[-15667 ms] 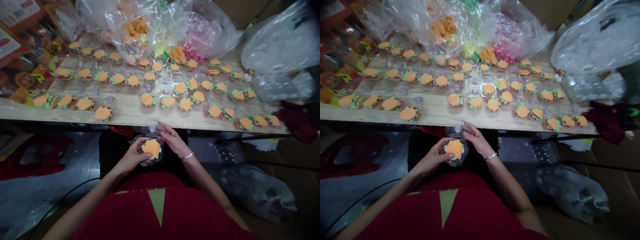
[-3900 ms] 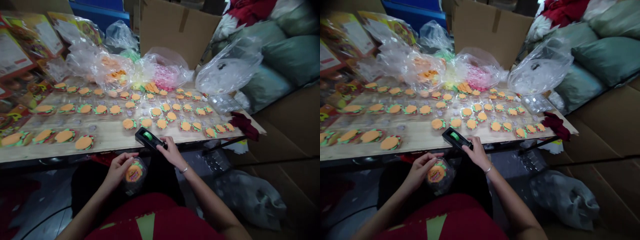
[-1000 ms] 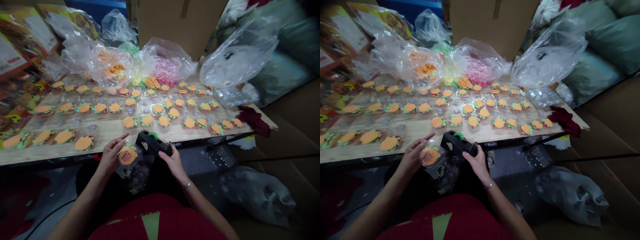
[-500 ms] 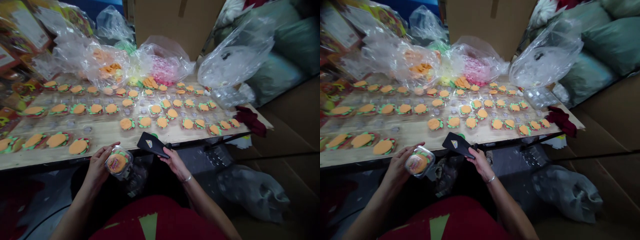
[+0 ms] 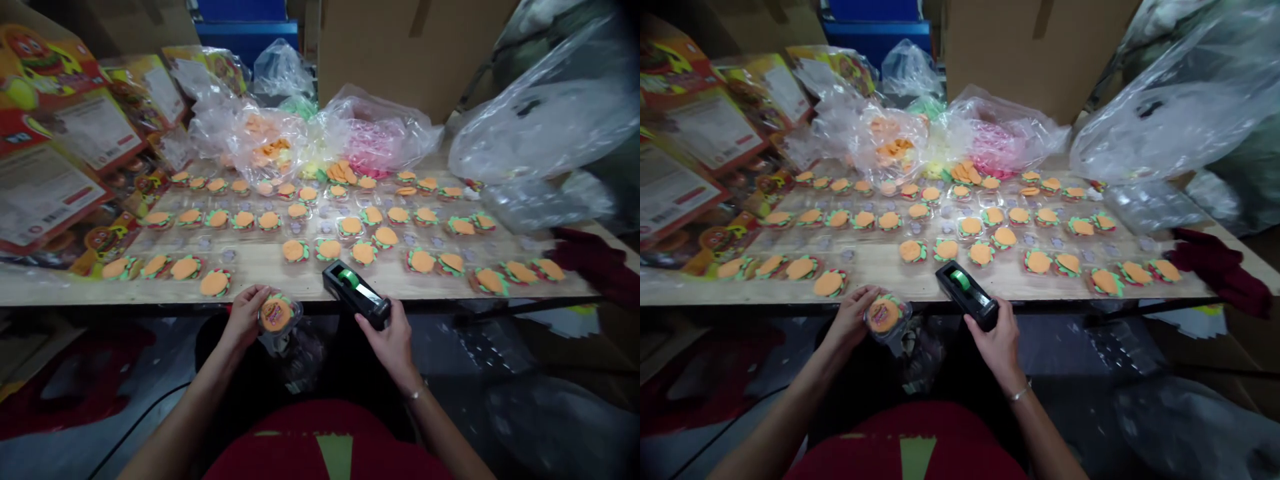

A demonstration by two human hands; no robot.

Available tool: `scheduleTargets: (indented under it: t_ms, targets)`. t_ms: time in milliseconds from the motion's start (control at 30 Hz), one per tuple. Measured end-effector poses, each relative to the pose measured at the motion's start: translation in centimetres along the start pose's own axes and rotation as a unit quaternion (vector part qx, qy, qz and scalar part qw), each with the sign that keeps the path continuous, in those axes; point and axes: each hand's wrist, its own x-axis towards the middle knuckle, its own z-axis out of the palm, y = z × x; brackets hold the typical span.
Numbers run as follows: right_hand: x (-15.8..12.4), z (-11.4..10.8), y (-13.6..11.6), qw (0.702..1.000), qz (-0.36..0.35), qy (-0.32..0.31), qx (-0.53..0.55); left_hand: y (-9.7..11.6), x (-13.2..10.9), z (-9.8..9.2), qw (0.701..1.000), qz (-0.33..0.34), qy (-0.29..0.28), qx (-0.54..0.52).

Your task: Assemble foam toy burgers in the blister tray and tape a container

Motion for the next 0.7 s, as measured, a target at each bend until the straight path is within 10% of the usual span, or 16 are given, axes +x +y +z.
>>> scheduleTargets:
  t_ms: [300,467,567,700]
  targets:
    - [2.4,1.6,3.1,0.993,-0.063,0.01,-0.098,-0.2,0.2,-0.1,0.999,-0.029,-0.024,0.006]
    - [0.9,0.0,-0.1,0.984,-0.096,0.093,-0.12,-0.6,-0.6,0.9,0.999,-0.036,-0.038,-0.008]
    - [-1.6,0.0,-4.0,0.996,-0.061,-0.066,0.02,-1.2,-2.2,2.5,0.998,-0.028,-0.056,-0.007]
    - [-3.8,2.5,-6.9,0.898,0.09,-0.348,0.253,-1.7,-3.4,4.5,0.998,0.005,-0.056,-0.037]
